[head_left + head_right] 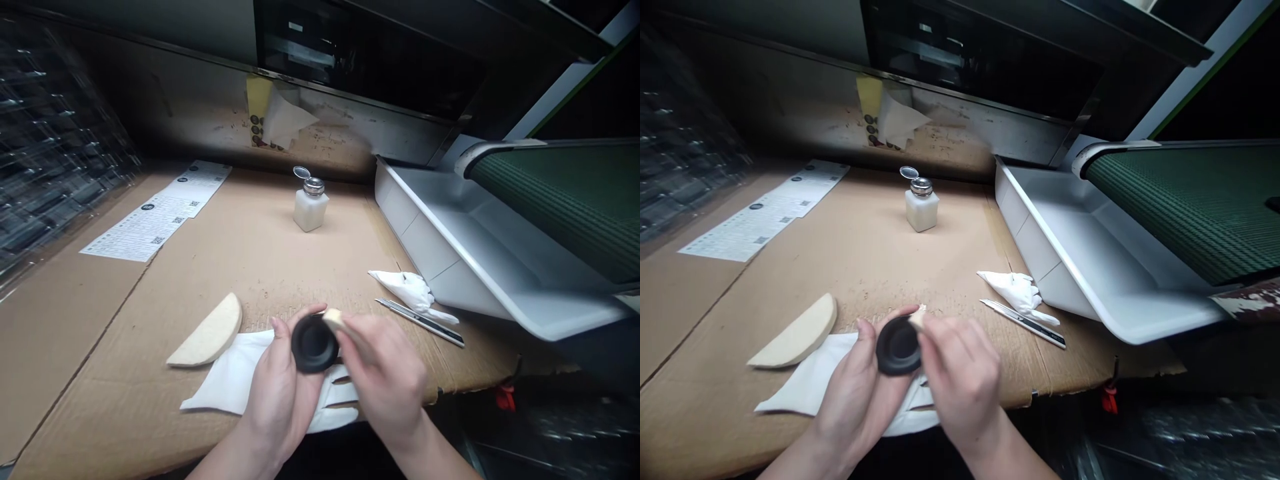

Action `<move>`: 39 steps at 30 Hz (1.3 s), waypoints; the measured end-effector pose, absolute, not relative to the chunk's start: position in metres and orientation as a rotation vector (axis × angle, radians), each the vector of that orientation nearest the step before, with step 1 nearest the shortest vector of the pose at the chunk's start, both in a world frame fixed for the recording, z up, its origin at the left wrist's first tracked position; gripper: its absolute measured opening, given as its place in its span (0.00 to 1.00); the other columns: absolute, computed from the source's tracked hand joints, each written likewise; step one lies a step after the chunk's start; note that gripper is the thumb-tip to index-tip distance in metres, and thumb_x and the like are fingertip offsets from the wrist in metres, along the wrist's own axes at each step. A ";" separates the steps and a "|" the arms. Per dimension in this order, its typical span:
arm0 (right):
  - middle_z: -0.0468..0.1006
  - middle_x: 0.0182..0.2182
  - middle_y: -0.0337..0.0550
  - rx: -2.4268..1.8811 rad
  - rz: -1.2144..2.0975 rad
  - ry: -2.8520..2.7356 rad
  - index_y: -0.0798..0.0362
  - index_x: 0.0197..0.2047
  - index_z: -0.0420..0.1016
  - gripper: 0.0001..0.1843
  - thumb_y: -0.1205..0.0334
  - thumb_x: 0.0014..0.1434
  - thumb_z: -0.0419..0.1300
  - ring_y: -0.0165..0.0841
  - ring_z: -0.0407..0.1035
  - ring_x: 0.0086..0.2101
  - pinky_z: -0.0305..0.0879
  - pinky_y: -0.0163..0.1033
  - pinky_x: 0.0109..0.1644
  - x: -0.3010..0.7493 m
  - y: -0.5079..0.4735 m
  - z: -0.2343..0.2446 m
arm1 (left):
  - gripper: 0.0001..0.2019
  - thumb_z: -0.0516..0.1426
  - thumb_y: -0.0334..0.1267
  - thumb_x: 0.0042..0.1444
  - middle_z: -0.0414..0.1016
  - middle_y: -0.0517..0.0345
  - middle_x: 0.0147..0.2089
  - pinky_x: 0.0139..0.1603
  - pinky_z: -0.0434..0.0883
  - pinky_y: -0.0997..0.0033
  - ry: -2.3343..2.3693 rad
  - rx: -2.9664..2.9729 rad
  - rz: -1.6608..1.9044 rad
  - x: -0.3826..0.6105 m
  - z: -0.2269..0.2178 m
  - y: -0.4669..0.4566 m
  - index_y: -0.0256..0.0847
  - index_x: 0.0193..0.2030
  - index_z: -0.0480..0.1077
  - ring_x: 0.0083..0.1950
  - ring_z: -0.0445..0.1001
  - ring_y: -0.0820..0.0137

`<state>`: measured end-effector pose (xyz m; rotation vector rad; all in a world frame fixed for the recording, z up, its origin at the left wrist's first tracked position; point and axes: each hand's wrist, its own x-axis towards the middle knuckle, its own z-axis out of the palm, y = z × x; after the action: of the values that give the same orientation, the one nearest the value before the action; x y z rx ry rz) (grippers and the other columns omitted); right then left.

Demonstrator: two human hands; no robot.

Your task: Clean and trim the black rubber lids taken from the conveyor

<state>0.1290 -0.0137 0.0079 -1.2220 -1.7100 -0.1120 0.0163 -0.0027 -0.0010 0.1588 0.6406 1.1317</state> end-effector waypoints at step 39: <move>0.77 0.32 0.41 -1.256 -0.087 -1.700 0.52 0.43 0.72 0.13 0.73 0.53 0.60 0.31 0.71 0.33 0.69 0.37 0.36 0.155 -0.038 0.008 | 0.28 0.43 0.56 0.58 0.76 0.44 0.42 0.58 0.59 0.56 0.546 0.191 1.071 0.016 0.003 -0.002 0.33 0.41 0.74 0.51 0.70 0.56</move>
<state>0.1552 -0.0382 0.0078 -1.2563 -1.6998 -0.0870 0.0157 -0.0019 0.0026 0.1907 0.5464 1.0711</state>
